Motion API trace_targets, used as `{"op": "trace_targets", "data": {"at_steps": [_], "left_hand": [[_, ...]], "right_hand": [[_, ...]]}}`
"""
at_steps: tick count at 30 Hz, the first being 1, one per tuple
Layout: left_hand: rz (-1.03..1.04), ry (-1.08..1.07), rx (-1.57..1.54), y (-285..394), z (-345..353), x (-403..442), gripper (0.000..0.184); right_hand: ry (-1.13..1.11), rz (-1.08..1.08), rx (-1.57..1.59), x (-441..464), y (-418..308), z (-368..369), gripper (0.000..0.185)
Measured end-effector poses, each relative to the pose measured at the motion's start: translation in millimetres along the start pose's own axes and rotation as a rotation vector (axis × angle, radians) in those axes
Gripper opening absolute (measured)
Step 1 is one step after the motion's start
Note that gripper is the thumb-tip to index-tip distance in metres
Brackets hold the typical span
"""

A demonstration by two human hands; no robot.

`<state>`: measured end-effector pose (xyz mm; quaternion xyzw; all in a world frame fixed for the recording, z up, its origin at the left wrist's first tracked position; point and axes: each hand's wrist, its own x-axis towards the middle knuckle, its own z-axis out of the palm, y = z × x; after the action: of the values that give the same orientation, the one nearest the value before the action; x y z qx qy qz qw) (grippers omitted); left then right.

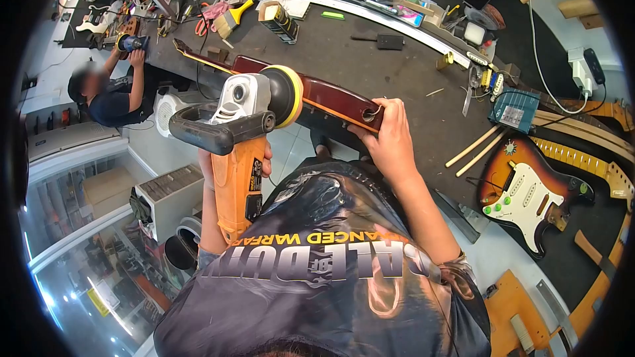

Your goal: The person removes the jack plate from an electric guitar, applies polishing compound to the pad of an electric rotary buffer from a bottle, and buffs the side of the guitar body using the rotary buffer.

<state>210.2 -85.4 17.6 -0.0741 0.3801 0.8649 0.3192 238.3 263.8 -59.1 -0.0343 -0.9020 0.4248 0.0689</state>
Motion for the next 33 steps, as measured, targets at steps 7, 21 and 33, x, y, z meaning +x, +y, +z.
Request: {"op": "trace_targets", "data": {"at_steps": [7, 21, 33], "left_hand": [[-0.028, -0.09, -0.079, -6, -2, 5, 0.123], [-0.011, 0.01, 0.038, 0, 1, 4, 0.126], [-0.082, -0.103, -0.202, -12, 6, 9, 0.118]], "right_hand": [[-0.018, 0.009, -0.01, -2, -2, 0, 0.069], [-0.027, 0.03, 0.01, 0, -1, 0, 0.073], [-0.022, 0.021, -0.003, -1, 0, 3, 0.074]]}}
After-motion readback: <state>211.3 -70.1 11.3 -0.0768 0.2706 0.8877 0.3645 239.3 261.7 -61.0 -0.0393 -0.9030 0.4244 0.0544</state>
